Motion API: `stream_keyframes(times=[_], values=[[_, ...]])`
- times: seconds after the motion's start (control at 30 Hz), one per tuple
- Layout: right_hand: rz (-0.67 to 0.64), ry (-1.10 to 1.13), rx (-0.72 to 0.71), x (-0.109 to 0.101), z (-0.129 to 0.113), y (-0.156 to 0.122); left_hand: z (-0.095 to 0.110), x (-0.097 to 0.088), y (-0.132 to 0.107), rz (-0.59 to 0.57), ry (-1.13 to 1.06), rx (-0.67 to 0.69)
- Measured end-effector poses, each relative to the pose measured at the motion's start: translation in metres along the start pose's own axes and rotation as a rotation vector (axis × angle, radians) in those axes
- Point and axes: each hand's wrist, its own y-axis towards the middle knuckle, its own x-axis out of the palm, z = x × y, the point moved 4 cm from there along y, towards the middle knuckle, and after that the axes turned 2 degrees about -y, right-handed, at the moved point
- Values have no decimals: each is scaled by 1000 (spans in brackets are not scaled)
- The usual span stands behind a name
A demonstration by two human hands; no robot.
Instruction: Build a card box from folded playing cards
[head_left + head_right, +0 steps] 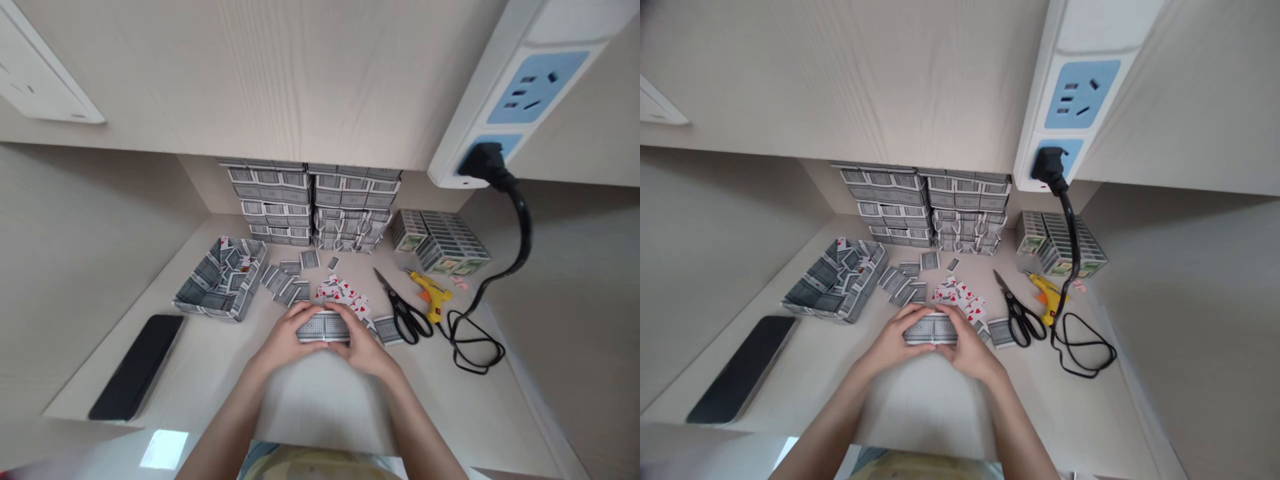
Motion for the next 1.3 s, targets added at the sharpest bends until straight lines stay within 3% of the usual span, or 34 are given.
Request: stream_keyframes(times=[0.6, 0.83, 1.0, 1.13, 1.3], values=[[64, -13, 30, 1, 4, -1, 3, 0, 3, -31, 37, 6], [75, -61, 16, -4, 8, 0, 1, -14, -1, 15, 239, -16], [291, 0, 46, -11, 22, 4, -4, -10, -19, -26, 419, -38], [474, 60, 85, -26, 34, 6, 3, 8, -35, -63, 514, -29], [801, -74, 127, -86, 46, 10, 11, 30, -47, -108, 589, -16]])
